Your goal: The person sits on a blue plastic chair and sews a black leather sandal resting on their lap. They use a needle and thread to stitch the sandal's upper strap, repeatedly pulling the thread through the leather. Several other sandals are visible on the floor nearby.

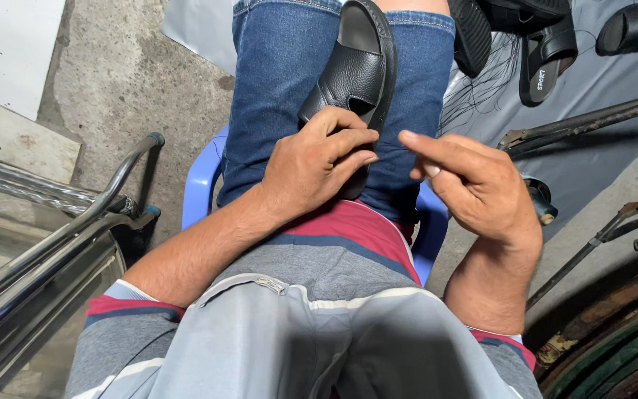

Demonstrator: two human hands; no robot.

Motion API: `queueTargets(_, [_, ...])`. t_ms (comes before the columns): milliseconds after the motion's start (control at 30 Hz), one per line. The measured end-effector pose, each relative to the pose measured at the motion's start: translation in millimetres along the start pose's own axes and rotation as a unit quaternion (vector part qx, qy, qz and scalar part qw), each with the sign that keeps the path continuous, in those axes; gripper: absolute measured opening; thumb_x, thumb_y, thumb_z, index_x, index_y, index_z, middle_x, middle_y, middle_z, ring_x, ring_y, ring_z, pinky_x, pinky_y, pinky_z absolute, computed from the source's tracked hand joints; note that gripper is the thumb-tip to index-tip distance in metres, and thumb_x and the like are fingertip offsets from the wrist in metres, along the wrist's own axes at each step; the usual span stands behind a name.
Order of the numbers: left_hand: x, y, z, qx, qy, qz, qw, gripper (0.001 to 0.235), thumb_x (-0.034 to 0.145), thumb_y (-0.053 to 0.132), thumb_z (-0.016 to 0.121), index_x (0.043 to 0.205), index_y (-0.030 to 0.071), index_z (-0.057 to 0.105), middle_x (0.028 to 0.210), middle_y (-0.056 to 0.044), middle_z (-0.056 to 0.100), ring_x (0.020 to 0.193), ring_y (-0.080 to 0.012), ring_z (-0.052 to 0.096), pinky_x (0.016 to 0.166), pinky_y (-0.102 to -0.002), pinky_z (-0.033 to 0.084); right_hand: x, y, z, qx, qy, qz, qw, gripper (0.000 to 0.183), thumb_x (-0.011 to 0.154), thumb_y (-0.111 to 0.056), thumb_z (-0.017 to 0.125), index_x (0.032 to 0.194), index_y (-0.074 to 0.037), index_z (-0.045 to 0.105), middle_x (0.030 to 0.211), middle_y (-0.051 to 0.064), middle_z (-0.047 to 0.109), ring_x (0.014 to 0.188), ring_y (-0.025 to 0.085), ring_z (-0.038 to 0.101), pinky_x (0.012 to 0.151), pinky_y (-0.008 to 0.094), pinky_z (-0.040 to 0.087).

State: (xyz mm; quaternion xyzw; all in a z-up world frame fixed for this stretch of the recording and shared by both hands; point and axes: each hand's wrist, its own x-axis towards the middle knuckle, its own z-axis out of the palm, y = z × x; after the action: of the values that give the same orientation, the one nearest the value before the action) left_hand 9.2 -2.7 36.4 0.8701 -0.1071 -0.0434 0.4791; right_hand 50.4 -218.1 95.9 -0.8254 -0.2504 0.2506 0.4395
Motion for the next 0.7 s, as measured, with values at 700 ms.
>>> queueTargets(700, [3.2,4.4,-4.6,-0.064,0.002,-0.056,0.996,0.022,0.087,0.023,0.063,0.109,0.028,0.062,0.101,0.004,0.059,0.086,-0.0248,0.066,0.070,-0.039,0.056,4.8,26.8,41.5,0.160,0.209,0.136,0.955,0.006,0.085,-0.003,0.067,0.090,0.001,0.066,0.053,0.007,0.051,0.049,0.010,0.055,0.041,0.019,0.039])
